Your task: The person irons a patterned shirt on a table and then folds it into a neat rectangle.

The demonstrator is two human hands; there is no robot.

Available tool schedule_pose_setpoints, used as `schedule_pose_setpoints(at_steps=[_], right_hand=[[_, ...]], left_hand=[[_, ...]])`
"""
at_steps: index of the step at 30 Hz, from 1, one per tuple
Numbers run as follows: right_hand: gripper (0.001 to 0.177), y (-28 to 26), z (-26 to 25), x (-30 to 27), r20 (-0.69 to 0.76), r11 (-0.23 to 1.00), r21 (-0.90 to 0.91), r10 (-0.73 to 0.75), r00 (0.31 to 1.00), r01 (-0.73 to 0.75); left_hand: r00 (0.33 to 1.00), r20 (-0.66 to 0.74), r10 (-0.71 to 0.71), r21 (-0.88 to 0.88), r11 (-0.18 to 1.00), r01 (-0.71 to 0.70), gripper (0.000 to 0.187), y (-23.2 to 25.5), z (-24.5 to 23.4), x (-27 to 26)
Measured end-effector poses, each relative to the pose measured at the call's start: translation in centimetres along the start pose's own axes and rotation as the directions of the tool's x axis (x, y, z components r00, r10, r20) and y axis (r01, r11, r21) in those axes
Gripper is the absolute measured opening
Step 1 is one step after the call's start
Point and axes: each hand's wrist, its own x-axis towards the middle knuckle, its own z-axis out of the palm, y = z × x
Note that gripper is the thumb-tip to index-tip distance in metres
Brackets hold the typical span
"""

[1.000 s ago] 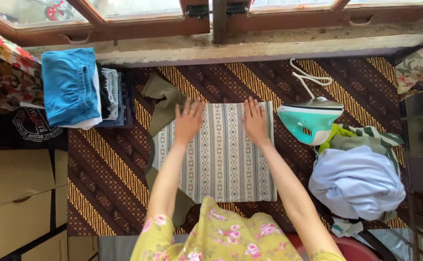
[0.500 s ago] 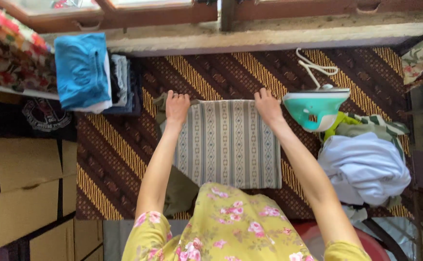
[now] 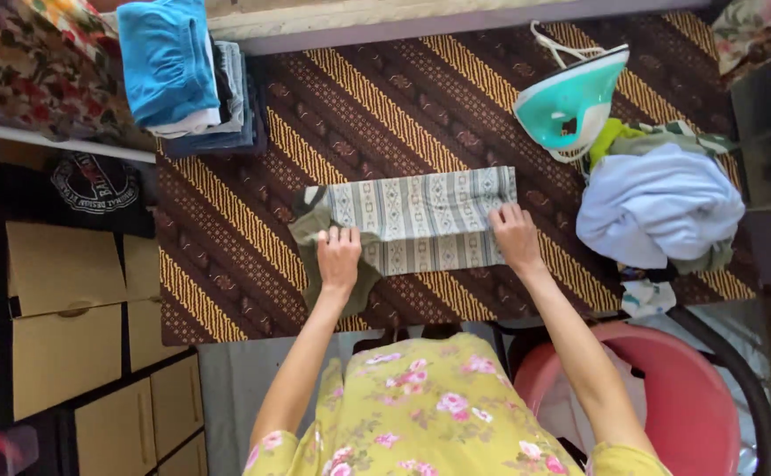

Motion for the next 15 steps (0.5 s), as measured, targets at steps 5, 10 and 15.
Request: schedule_pose_setpoints(at_steps=[5, 10, 15], right_hand=[[0.016, -1.2, -0.5, -4.4, 0.019, 0.998, -0.068, 0.006, 1.000, -0.004], [0.018, -1.8, -1.4, -6.4, 0.051, 0.996, -0.090, 0.011, 0.999, -0.006], [0.027, -1.7, -0.7, -7.2, 0.019, 0.998, -0.052, 0.025, 1.000, -0.024]], left_hand=[[0.998, -0.053, 0.035, -0.039, 0.999, -0.037, 0.024, 1.6, 0.7, -4.6], [0.998, -0.029, 0.048, -0.084, 0.995, -0.051, 0.018, 2.4, 0.5, -6.6], [0.998, -0.026, 0.061, -0.032, 0.998, -0.062, 0.026, 2.8, 1.1, -7.1]])
